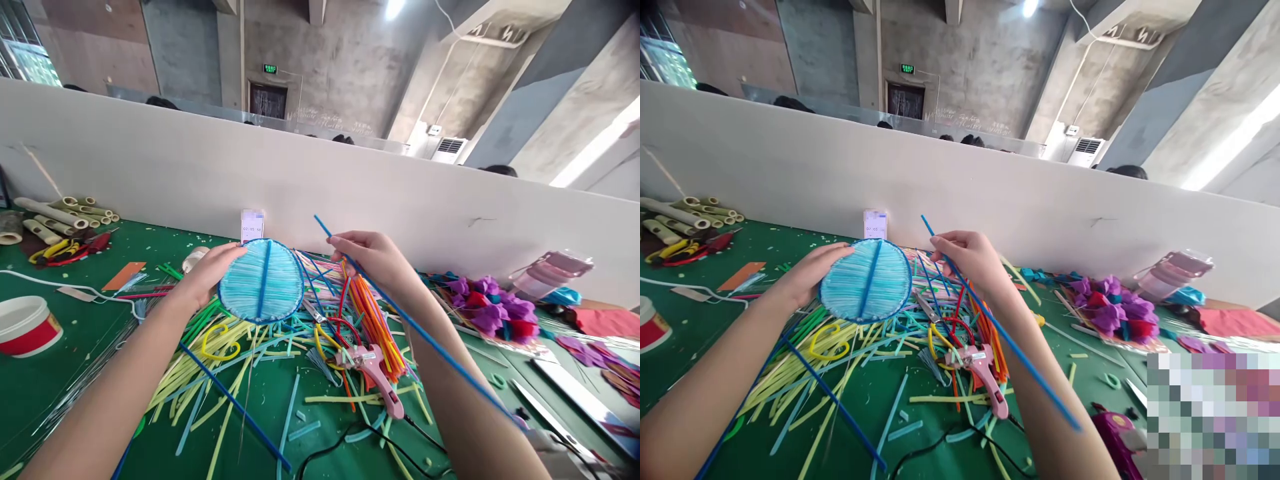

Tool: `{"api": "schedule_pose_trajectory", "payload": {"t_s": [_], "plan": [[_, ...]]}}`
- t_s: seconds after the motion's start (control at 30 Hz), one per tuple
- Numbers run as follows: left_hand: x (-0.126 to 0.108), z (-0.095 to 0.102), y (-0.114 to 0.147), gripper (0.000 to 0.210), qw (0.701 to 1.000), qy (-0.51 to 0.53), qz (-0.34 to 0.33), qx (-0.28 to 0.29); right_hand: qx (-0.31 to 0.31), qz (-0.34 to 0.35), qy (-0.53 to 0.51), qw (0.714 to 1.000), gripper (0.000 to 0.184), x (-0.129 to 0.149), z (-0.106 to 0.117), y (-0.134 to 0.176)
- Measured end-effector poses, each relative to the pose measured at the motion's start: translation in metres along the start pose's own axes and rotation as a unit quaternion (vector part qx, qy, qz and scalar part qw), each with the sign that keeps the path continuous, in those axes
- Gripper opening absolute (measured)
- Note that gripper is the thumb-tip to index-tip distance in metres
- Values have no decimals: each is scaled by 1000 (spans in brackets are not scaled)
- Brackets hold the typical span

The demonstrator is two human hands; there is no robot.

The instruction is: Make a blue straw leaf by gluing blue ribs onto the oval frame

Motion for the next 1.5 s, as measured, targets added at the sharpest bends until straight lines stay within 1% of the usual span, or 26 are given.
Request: {"api": "schedule_pose_trajectory", "payload": {"t_s": [0.03, 0.07, 0.17, 0.2, 0.27, 0.3, 0.37, 0.47, 0.5, 0.53, 0.57, 0.67, 0.73, 0.8, 0.87, 0.93, 1.0, 1.03, 1.13, 1.23, 1.3, 1.37, 1.43, 1.5], "plan": [[1, 1, -1, 33, 1000, 1, 4, -4, 11, -14, -10, 1000, 25, -3, 0, -7], [1, 3, -1, 35, 1000, 3, 6, -7, 7, -24, -26, 999, 26, -6, 1, -14], [-1, 9, -1, 37, 1000, 16, -13, -5, -49, -15, -91, 995, 45, -11, 10, -26], [-3, 10, 0, 39, 1000, 15, -21, 0, -70, -10, -120, 990, 45, -12, 14, -25], [-6, 11, 2, 46, 1000, 0, -27, 13, -91, -12, -184, 979, 35, -14, 20, -16], [-6, 10, 3, 47, 999, -10, -22, 20, -89, -16, -216, 972, 30, -15, 21, -8], [-4, 7, 5, 48, 999, -20, -13, 45, -74, -17, -265, 961, 29, -19, 21, 10], [10, -1, 6, 49, 991, -23, 14, 133, -74, -33, -289, 954, 26, -30, 15, 38], [17, -4, 6, 49, 987, -21, 34, 156, -75, -44, -285, 955, 26, -35, 13, 46], [25, -5, 6, 47, 984, -15, 58, 167, -74, -53, -274, 957, 27, -41, 9, 54], [35, -6, 6, 43, 983, -5, 85, 165, -71, -60, -258, 962, 31, -48, 6, 62], [62, -2, 10, 27, 983, 39, 136, 120, -61, -77, -188, 977, 39, -67, -5, 87], [75, 5, 18, 17, 983, 65, 143, 95, -60, -82, -133, 986, 40, -79, -13, 102], [83, 12, 30, 14, 981, 93, 142, 91, -62, -82, -107, 989, 39, -89, -21, 115], [87, 16, 45, 24, 976, 109, 146, 115, -69, -84, -112, 988, 37, -96, -31, 123], [90, 18, 58, 47, 972, 95, 170, 133, -70, -88, -124, 986, 36, -103, -41, 127], [94, 18, 66, 66, 970, 69, 195, 127, -63, -85, -124, 987, 34, -108, -51, 129], [96, 17, 69, 69, 971, 58, 199, 118, -58, -80, -124, 987, 32, -110, -55, 131], [100, 15, 70, 69, 979, 35, 173, 100, -48, -55, -117, 990, 26, -114, -66, 137], [102, 16, 69, 70, 985, 7, 145, 93, -64, -19, -61, 996, 17, -119, -72, 142], [104, 18, 68, 62, 986, -20, 136, 92, -79, 19, -8, 997, 9, -121, -74, 145], [106, 19, 68, 51, 987, -45, 124, 91, -81, 52, 21, 995, 6, -123, -77, 145], [109, 20, 68, 46, 988, -63, 109, 88, -76, 54, 31, 995, 7, -123, -80, 145], [112, 19, 69, 45, 988, -74, 99, 87, -68, 49, 38, 996, 8, -123, -83, 144]]}}
Point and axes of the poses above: each hand's wrist, its own y-axis away from the middle knuckle, its own z-axis out of the back of the hand, x = y × z, the point moved 2 cm from there along -y, towards the middle knuckle, and after that the axes turned 1 degree about y, right-handed, at the moved point
